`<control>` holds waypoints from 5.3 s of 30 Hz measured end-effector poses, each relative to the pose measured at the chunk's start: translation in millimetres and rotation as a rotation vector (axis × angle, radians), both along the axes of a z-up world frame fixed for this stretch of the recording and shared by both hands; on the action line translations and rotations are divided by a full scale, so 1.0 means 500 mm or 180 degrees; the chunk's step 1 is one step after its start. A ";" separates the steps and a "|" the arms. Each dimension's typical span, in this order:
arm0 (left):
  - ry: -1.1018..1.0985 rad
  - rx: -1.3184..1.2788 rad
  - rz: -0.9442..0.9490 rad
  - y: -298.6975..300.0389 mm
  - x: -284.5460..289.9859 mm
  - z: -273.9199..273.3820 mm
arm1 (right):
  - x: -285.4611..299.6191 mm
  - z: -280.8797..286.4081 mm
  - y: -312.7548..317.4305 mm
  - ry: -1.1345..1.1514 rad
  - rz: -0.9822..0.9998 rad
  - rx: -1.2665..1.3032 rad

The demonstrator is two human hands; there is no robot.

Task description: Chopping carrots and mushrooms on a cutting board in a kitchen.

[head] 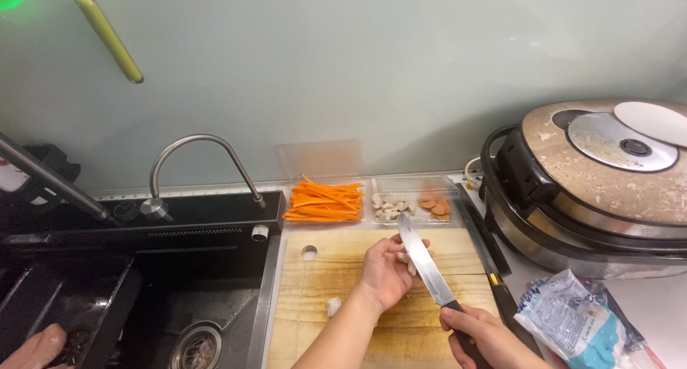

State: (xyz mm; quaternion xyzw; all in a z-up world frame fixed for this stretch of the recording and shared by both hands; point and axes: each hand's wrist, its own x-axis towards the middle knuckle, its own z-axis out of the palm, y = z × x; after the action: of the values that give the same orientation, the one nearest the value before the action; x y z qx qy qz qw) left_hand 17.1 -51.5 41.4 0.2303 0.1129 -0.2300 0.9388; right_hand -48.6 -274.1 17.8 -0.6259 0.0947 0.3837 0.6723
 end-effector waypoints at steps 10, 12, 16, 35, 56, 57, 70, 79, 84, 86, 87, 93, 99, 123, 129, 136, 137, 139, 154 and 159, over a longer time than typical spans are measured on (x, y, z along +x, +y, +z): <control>-0.0031 0.0540 -0.0232 0.008 0.097 -0.116 | 0.041 -0.054 -0.027 0.0126 -0.0721 -0.0305; -0.0149 0.1893 -0.0091 0.002 0.124 -0.082 | 0.051 -0.079 -0.054 0.0315 -0.0791 -0.0459; -0.1064 0.4376 -0.0102 0.007 0.222 -0.104 | 0.062 -0.307 -0.138 0.0275 -0.0838 -0.0378; -0.3063 0.6029 -0.1980 0.171 -0.003 0.087 | 0.004 -0.174 -0.096 0.0019 -0.0523 -0.0608; -0.0682 0.4508 0.0085 0.081 -0.046 -0.054 | -0.111 0.090 0.138 -0.0579 0.0072 -0.1757; -0.0660 0.4441 0.0102 0.081 -0.044 -0.056 | -0.111 0.108 0.150 -0.0628 0.0215 -0.1995; -0.0820 0.4278 0.0450 0.073 -0.046 -0.068 | -0.097 0.144 0.185 -0.0902 0.1023 -0.3054; -0.0602 0.4392 0.0244 0.075 -0.047 -0.053 | -0.060 0.088 0.187 -0.1174 0.1334 -0.3266; -0.0774 0.4602 0.0343 0.081 -0.047 -0.065 | -0.094 0.127 0.175 -0.1132 0.1468 -0.3346; -0.0821 0.4781 0.0350 0.094 -0.051 -0.063 | -0.107 0.129 0.156 -0.1021 0.1461 -0.3297; -0.0864 0.4943 0.0344 0.096 -0.051 -0.064 | -0.112 0.128 0.142 -0.0894 0.1457 -0.3261; -0.0543 0.4318 0.0116 0.124 -0.027 -0.145 | -0.124 0.142 0.152 -0.0953 0.1118 -0.3001; -0.0318 0.4141 -0.0042 0.125 -0.011 -0.128 | -0.120 0.147 0.188 -0.0959 0.1176 -0.2930; -0.0340 0.5009 0.0221 0.103 -0.044 -0.062 | -0.120 0.158 0.153 -0.0721 0.1580 -0.2845; -0.1192 0.5640 0.0339 0.085 -0.071 -0.025 | -0.099 0.123 0.105 -0.0690 0.0817 -0.2228; -0.2414 0.6069 0.0952 0.078 -0.076 0.021 | -0.082 0.135 0.117 -0.0984 0.1094 -0.2869; -0.3502 0.6236 0.0899 0.080 -0.071 0.028 | -0.076 0.096 0.101 -0.1500 0.1179 -0.3187; -0.4600 0.6307 0.0824 0.084 -0.066 0.039 | -0.072 0.053 0.082 -0.2025 0.1276 -0.3490; -0.3617 0.5522 -0.0422 0.119 0.006 -0.036 | -0.065 0.037 0.036 -0.2757 0.1487 -0.4373; -0.2276 0.5775 0.0749 0.103 -0.022 -0.065 | -0.074 0.110 0.049 -0.1843 0.1158 -0.3720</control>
State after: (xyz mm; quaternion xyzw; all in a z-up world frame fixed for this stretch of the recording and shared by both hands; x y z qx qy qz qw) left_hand 6.2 0.2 9.0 0.9075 -0.0219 0.1222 0.4014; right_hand -85.6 -249.8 72.7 -0.9701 -0.0041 0.1934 0.1464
